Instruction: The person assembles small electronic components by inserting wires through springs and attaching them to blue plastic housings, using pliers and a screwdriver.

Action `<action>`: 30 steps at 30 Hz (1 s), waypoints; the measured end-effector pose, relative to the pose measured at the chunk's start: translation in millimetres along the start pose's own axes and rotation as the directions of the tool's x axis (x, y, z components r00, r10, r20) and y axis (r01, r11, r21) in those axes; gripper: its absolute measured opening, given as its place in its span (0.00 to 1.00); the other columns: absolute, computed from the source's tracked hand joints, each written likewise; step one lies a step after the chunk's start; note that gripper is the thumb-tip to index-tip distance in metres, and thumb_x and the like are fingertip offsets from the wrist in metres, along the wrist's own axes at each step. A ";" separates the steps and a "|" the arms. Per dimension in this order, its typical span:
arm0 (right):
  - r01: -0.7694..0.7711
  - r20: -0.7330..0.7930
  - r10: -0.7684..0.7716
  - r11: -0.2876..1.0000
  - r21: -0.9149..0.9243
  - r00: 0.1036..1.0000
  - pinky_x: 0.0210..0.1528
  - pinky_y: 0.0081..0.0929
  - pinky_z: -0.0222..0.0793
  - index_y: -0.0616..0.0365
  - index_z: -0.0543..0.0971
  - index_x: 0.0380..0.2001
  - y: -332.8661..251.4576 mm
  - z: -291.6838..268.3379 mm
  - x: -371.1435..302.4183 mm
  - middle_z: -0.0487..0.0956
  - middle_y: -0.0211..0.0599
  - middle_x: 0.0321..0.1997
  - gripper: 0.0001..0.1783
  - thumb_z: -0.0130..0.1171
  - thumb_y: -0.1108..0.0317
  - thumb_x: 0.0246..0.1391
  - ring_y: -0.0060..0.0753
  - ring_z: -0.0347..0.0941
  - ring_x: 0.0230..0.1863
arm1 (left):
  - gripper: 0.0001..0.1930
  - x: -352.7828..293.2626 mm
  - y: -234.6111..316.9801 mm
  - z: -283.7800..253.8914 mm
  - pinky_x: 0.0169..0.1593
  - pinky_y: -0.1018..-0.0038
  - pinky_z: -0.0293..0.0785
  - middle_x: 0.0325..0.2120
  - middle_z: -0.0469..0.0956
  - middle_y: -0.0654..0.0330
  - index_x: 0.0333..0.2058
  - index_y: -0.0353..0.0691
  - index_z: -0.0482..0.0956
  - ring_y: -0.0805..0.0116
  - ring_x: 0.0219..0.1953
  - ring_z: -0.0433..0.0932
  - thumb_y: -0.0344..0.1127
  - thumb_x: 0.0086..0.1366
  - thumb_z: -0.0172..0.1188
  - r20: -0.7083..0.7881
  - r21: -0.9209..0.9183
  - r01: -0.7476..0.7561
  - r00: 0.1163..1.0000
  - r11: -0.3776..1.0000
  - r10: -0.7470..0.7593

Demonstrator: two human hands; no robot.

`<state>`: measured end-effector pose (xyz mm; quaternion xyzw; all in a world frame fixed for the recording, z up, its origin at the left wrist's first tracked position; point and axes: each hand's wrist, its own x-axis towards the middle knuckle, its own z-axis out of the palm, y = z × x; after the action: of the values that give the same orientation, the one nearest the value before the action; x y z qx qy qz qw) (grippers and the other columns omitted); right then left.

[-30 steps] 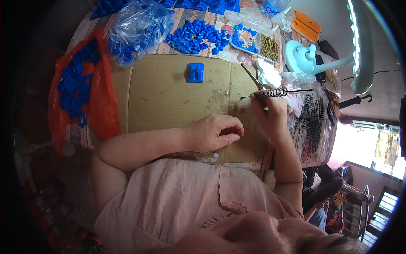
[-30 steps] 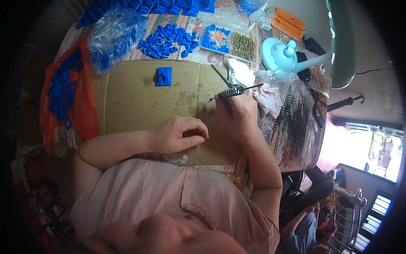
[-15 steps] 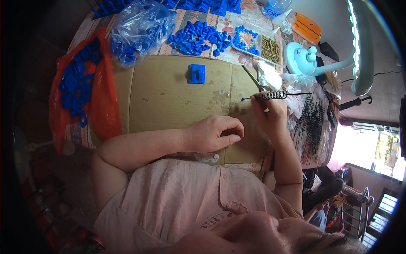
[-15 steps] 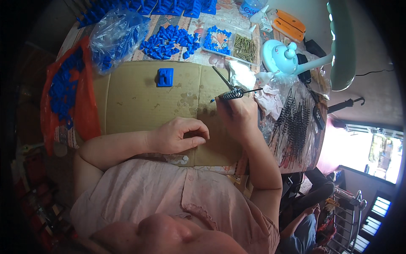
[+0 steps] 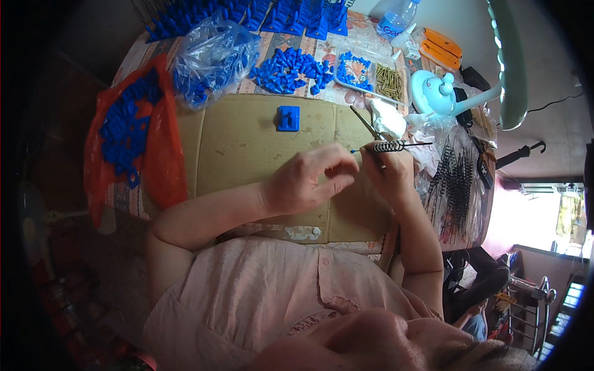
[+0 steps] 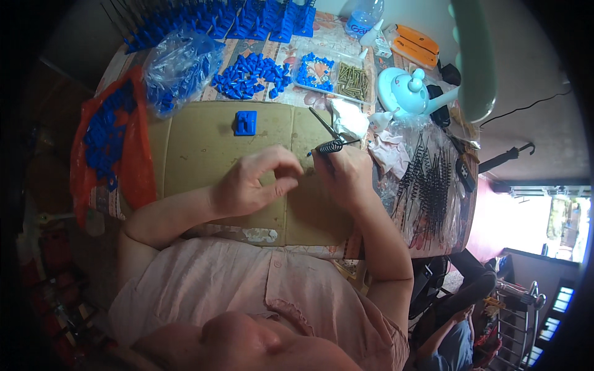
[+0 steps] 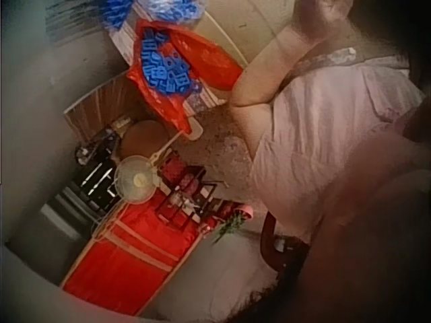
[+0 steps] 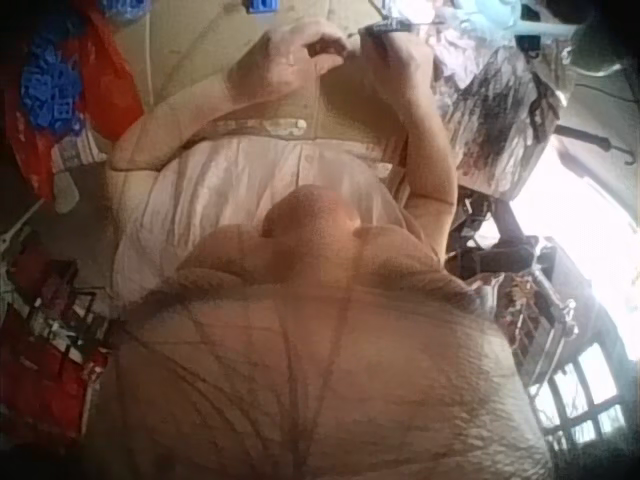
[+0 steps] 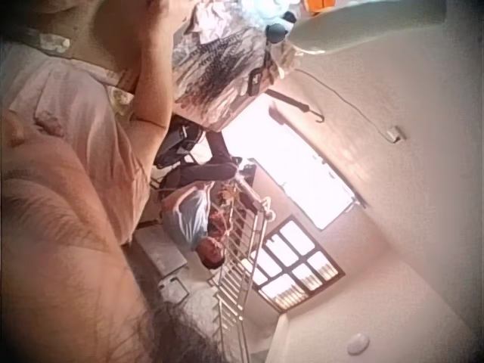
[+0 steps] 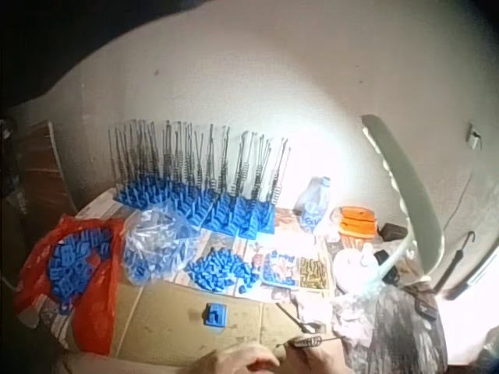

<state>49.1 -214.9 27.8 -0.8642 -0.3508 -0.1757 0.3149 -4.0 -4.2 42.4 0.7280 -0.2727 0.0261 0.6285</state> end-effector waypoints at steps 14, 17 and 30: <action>0.069 0.008 -0.069 0.997 0.017 0.998 0.23 0.40 0.67 0.55 0.75 0.29 8.9 2.4 -3.4 0.76 0.40 0.21 0.06 0.62 0.71 0.46 0.46 0.74 0.22 | 0.16 53.2 21.6 7.5 0.43 0.66 0.73 0.35 0.78 0.54 0.42 0.37 0.78 0.56 0.38 0.77 0.34 0.56 0.67 -0.110 0.407 -0.299 0.922 0.863 0.371; 0.057 0.000 -0.057 0.998 -0.008 0.998 0.23 0.40 0.67 0.55 0.75 0.29 3.8 -0.4 -2.4 0.75 0.40 0.20 0.07 0.62 0.71 0.45 0.46 0.74 0.22 | 0.13 59.2 16.6 8.9 0.39 0.66 0.73 0.31 0.78 0.56 0.39 0.37 0.79 0.58 0.34 0.77 0.34 0.56 0.67 -0.119 0.380 -0.303 0.921 0.874 0.371; -0.003 -0.176 0.042 0.976 0.218 0.984 0.27 0.24 0.68 0.61 0.78 0.37 -18.1 -16.1 10.5 0.77 0.34 0.26 0.15 0.64 0.80 0.40 0.28 0.71 0.23 | 0.12 62.2 14.6 3.0 0.37 0.66 0.72 0.29 0.77 0.57 0.36 0.38 0.77 0.57 0.32 0.77 0.34 0.54 0.67 -0.098 0.427 -0.343 0.902 0.837 0.420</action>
<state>42.1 -210.4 52.8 -0.8094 -0.3282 -0.2100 0.4394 41.6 -30.5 78.6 0.7657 -0.3411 0.2746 0.4711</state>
